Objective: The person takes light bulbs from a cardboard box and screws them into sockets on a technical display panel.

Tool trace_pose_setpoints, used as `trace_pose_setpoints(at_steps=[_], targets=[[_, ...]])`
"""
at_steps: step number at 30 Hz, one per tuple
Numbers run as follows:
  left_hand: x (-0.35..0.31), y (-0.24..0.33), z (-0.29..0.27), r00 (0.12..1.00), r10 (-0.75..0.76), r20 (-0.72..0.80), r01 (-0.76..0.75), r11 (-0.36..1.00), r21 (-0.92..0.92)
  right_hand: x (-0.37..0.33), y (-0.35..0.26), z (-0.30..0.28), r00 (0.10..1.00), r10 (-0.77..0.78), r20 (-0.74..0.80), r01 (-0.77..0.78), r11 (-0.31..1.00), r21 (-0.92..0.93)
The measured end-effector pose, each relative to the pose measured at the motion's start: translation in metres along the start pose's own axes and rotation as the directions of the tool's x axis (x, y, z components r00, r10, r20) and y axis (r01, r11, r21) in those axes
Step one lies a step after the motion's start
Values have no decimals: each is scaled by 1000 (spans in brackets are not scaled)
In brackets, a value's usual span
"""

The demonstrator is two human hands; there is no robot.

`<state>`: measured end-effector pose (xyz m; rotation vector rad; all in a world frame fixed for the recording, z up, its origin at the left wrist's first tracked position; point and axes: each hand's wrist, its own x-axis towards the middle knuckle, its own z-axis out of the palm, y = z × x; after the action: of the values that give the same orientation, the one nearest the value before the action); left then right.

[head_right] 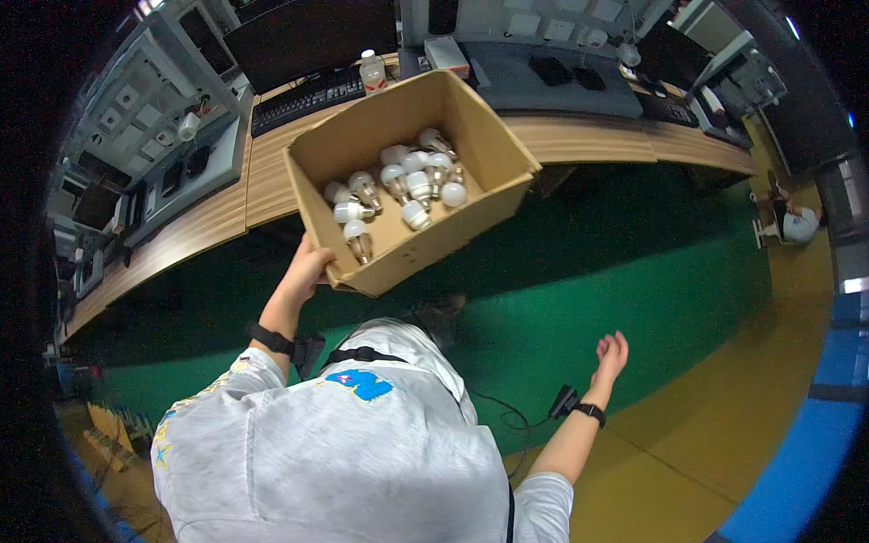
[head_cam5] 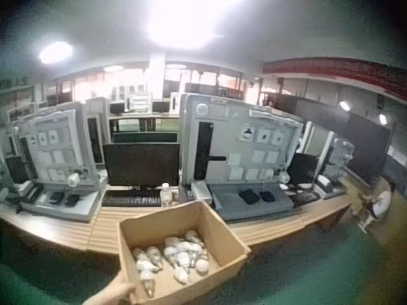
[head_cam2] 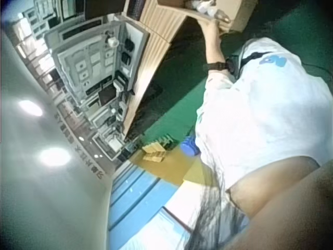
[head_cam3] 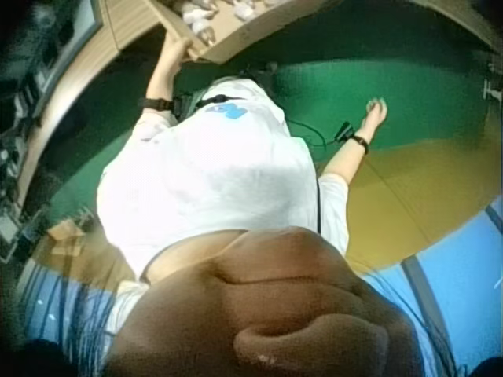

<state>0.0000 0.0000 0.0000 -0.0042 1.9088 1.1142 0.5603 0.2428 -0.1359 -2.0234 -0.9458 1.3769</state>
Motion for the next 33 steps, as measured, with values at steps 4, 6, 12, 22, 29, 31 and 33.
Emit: trace_pose_setpoints(at_steps=[4, 6, 12, 22, 29, 31, 33], targets=[[21, -18, -57, 985, 52, 165, -54, 998, 12, -78, -17, 142, 961, -235, 143, 215, 966, 141], [28, -37, -53, 973, 132, 189, -131, 991, -20, -77, -26, 162, 912, -319, 256, 295, 947, 127], [85, -96, -63, 931, 262, 255, -267, 964, -13, -51, -77, 209, 747, -581, 325, 627, 777, -52], [130, -136, -73, 827, 502, 254, -549, 819, 167, -56, -292, 339, 423, -817, 391, 885, 465, 13], [132, -150, -74, 916, 397, 56, -398, 882, 254, -39, -358, 434, 90, -870, 484, 980, 163, 111], [119, -138, -75, 936, 353, 0, -342, 905, 254, -11, -325, 456, 109, -775, 622, 946, 273, 176], [120, -133, -80, 917, 398, -23, -380, 891, 247, 11, -275, 481, 296, -472, 831, 896, 438, -71]])
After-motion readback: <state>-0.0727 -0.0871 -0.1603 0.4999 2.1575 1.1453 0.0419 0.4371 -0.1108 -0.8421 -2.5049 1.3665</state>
